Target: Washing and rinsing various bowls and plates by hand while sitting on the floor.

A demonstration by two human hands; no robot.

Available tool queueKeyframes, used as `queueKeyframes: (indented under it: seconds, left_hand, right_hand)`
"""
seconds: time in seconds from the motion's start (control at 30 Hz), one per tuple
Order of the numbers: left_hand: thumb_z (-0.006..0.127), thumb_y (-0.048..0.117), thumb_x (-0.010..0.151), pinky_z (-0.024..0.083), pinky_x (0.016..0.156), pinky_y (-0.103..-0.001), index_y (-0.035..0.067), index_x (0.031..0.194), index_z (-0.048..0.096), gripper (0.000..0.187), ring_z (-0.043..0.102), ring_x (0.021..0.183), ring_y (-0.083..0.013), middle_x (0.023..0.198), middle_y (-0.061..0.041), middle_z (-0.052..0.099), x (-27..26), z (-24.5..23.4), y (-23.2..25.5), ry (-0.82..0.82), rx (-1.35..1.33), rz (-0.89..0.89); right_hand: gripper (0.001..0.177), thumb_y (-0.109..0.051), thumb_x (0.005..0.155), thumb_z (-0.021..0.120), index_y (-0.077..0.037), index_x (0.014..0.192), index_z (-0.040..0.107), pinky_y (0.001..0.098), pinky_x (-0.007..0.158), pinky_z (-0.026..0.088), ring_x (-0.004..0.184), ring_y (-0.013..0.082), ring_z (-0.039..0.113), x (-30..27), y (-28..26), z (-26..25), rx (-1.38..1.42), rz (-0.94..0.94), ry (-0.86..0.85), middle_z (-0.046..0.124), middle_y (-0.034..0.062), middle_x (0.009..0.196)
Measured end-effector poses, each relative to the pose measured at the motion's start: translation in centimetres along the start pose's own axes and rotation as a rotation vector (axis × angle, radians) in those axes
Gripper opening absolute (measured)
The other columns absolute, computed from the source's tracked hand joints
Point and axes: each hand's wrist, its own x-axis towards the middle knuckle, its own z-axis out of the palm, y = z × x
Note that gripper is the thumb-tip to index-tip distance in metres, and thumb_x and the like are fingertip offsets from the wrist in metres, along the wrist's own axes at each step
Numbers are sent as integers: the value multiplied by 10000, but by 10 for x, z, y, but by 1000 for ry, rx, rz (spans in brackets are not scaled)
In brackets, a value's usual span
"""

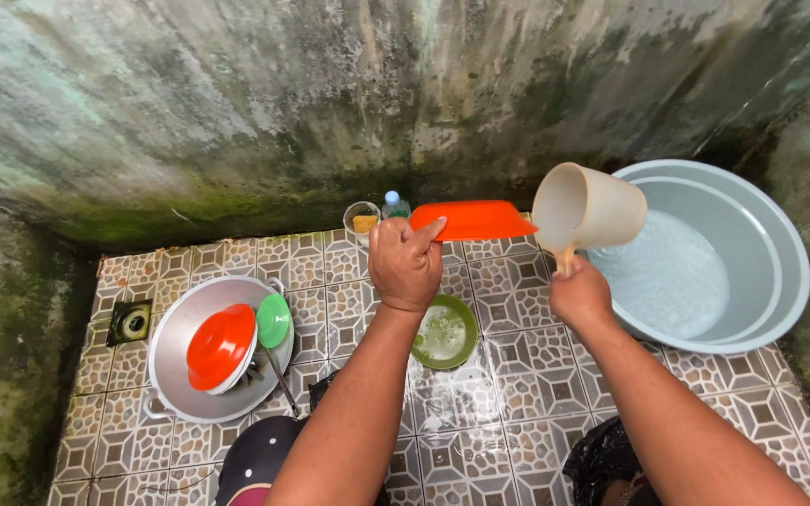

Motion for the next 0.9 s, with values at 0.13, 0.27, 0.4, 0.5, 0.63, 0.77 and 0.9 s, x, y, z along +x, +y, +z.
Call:
queueKeyframes:
  seconds: [0.13,0.27,0.4,0.5,0.63,0.77,0.9]
  left_hand:
    - [804,95,742,504,661,-408,244,991,808,290,603,760,-290,731,-62,572,-17,9,-17,-28,88,-30]
    - [868,248,803,500,596,-407,260,1018,808,224,608,667,-248,686,-21,572,-32,15,-35,-41,145,-190]
    - [848,232,790,496,608,-419,242,1000,809,214,610,694,-256,700,-15,588,-39,15,-44,-140,189,-131]
    - [832,224,783,503,637,-413,245,1004,817,223,613,728,-250,720,-14,591,-39,10,-43,-171,194,-142]
    - [831,210,742,493,652,-421,256,941,821,205,618,751,-246,703,2,593,-39,9,-48,-165,263,-147]
    - [838,271,799,519,656,-417,266,993,820,195,621,729,-252,712,-4,613,-41,14,-52,-199,227,-260]
    - [803,347,850,546,659,-436,316,1020,818,174,691,749,-281,798,-28,717,-23,11,-42,-267,165,-563]
  right_hand:
    - [226,-134,958,576,-70,1157,663,452,667,540,690,294,692,-19,-36,-24,148,173,-83,709,152,818]
    - [175,-59,973,541,-10,1109,639,364,487,481,548,179,581,-12,-23,-16,408,219,-193,607,77,705]
    - [155,-74,980,537,-77,1100,635,339,468,481,538,157,555,-16,-33,-20,461,247,-223,587,57,703]
    - [149,-62,980,545,-61,1096,639,339,479,491,550,151,564,-19,-43,-26,436,237,-211,596,57,729]
    - [152,-83,1011,539,-2,1101,631,340,488,495,562,149,569,-16,-40,-27,437,222,-216,592,51,745]
    - [171,-78,998,546,-35,1136,638,335,499,492,567,148,553,-16,-42,-30,509,244,-228,582,54,750]
    - [187,-94,1006,543,-54,1155,648,326,521,507,594,138,565,-21,-52,-39,459,256,-227,593,44,768]
